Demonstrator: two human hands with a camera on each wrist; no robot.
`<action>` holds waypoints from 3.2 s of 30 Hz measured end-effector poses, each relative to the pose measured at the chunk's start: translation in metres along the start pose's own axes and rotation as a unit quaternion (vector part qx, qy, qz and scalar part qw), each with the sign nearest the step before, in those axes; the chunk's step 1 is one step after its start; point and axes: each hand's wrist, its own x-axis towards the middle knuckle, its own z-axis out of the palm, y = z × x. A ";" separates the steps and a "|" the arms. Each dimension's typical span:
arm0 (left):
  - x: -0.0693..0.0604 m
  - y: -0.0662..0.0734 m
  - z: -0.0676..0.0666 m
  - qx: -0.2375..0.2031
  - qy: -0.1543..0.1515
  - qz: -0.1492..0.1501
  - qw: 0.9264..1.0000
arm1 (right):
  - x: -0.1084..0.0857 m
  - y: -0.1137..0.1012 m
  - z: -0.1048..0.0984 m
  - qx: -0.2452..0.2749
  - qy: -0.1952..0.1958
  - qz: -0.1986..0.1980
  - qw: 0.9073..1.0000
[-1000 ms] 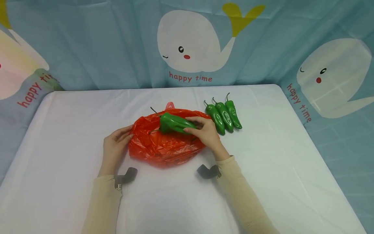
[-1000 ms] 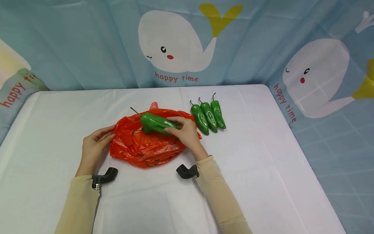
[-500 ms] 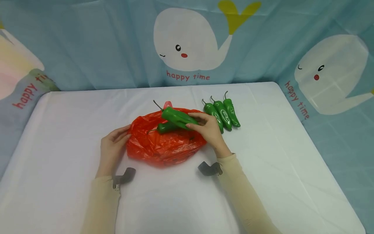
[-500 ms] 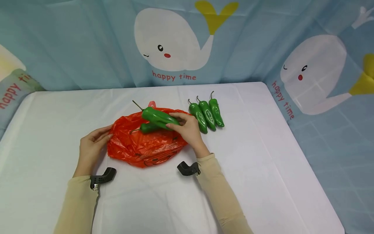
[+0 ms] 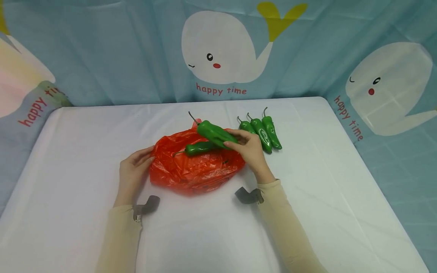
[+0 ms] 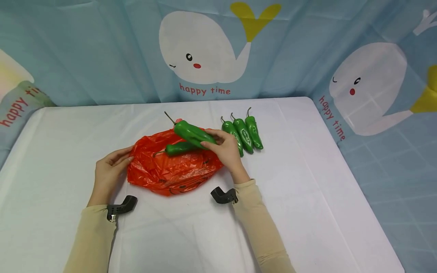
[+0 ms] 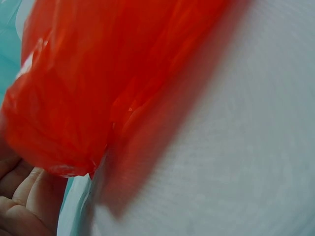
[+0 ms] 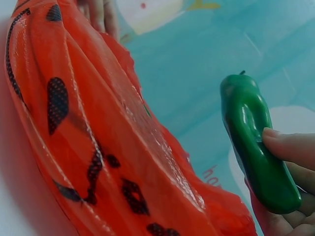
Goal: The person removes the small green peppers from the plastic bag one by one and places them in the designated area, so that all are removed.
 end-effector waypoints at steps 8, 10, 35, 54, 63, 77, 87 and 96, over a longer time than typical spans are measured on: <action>0.000 0.001 0.002 0.000 -0.003 0.000 1.000 | 0.001 0.001 -0.005 -0.003 0.012 0.005 1.000; 0.000 0.001 0.003 -0.003 -0.003 0.000 1.000 | 0.001 0.001 -0.007 -0.006 0.018 0.009 1.000; 0.001 0.000 0.000 0.002 -0.007 0.005 1.000 | 0.005 0.003 -0.017 0.011 0.054 0.010 0.998; 0.001 0.001 -0.001 0.014 -0.011 -0.002 1.000 | 0.006 0.002 -0.033 0.003 0.093 0.007 0.996; 0.001 0.001 0.000 0.018 -0.010 -0.009 1.000 | 0.007 0.007 -0.045 -0.008 0.124 0.015 0.992; -0.001 0.003 0.000 0.009 -0.008 -0.007 1.000 | 0.009 0.019 -0.070 0.023 0.192 0.026 0.981; -0.001 0.003 0.001 0.008 -0.004 -0.004 1.000 | 0.009 0.028 -0.092 0.016 0.256 0.047 0.966; 0.000 0.002 0.000 0.000 -0.006 0.000 1.000 | 0.009 0.031 -0.099 0.017 0.281 0.057 0.958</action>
